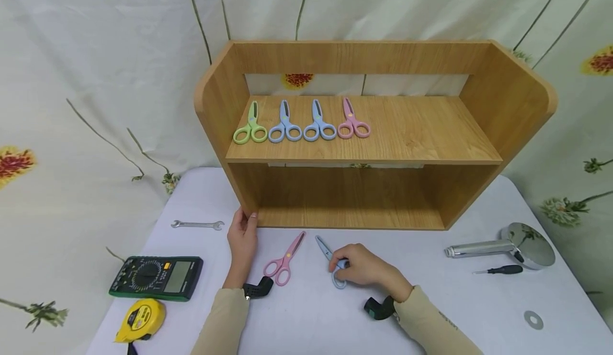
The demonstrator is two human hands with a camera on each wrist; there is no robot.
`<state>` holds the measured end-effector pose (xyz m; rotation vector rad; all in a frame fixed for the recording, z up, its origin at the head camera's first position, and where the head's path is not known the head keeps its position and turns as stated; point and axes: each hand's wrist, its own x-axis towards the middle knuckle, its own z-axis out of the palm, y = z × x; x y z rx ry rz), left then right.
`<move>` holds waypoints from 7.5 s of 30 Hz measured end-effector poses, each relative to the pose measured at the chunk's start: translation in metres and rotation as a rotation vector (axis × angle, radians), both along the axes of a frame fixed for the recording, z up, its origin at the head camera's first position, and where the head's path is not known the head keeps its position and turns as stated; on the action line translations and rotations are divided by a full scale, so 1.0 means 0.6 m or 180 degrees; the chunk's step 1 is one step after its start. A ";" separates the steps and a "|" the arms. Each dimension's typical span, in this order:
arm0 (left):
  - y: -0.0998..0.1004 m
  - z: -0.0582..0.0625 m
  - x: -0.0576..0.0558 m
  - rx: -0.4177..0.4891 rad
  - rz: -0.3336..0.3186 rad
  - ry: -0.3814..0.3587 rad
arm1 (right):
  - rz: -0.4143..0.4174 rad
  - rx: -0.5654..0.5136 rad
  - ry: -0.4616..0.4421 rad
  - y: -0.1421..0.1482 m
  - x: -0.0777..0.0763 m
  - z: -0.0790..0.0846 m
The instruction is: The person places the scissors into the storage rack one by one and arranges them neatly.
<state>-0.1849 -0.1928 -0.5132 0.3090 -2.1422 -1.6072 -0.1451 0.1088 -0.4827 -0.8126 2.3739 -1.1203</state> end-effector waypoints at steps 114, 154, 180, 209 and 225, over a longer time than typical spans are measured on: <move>-0.003 0.000 0.009 0.0039 -0.0038 0.0062 | 0.0595 0.1003 0.1751 -0.143 0.062 -0.008; -0.003 -0.004 0.003 -0.0056 -0.0052 -0.0043 | 0.0150 0.0376 0.1104 -0.068 0.020 -0.019; -0.004 -0.004 0.005 0.0033 -0.0064 -0.0022 | 0.0060 -0.0147 0.0387 -0.058 0.011 -0.025; -0.008 0.000 0.004 0.0053 -0.0134 -0.0095 | -0.0061 -0.0929 0.0832 0.075 -0.032 0.278; -0.006 0.002 0.006 0.0123 -0.0074 -0.0084 | -0.1768 -0.0451 0.1578 0.178 -0.160 0.391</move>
